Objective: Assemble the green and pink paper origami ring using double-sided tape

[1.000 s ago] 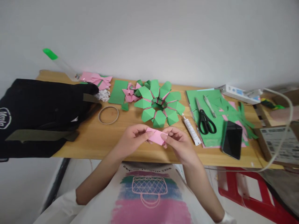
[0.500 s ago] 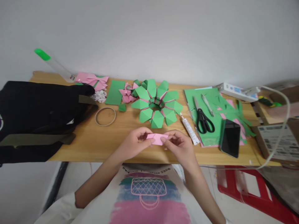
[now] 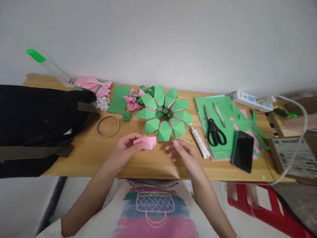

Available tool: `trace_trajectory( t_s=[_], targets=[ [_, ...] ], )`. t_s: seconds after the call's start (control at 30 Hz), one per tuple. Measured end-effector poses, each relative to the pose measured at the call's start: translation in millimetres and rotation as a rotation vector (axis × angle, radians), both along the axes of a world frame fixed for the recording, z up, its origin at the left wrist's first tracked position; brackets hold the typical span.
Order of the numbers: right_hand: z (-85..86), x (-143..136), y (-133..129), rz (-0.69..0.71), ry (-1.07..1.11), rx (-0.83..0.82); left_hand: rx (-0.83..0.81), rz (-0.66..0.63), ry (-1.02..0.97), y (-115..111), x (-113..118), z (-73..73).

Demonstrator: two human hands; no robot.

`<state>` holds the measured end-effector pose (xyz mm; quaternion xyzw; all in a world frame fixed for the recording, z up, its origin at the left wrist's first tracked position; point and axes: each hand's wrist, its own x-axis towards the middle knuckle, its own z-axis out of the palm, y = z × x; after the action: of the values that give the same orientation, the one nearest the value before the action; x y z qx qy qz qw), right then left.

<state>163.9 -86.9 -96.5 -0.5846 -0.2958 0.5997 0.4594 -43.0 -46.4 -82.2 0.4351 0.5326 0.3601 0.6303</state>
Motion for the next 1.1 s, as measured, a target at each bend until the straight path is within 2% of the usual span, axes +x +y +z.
trace_trajectory(
  t_s=[0.1, 0.27, 0.5, 0.67, 0.83, 1.1],
  targets=[
    [-2.4, -15, 9, -0.027, 0.091, -0.013, -0.066, 0.092, -0.017, 2, -5, 0.1],
    [-6.9, -30, 16, -0.073, 0.191, -0.014, -0.11, 0.148, -0.113, 2, -3, -3.8],
    [-9.6, -27, 13, -0.054, 0.295, -0.06, -0.1, 0.099, -0.267, 2, 2, -8.4],
    [-7.8, -30, 10, -0.011, 0.35, -0.09, -0.063, 0.037, -0.192, 3, 4, -8.9],
    [-10.3, -33, 13, -0.083, 0.369, -0.062, -0.03, -0.024, -0.099, 3, 3, -11.2],
    [-11.8, -37, 20, -0.091, 0.368, -0.036, -0.084, -0.018, -0.182, 2, -5, -11.1]
  ],
)
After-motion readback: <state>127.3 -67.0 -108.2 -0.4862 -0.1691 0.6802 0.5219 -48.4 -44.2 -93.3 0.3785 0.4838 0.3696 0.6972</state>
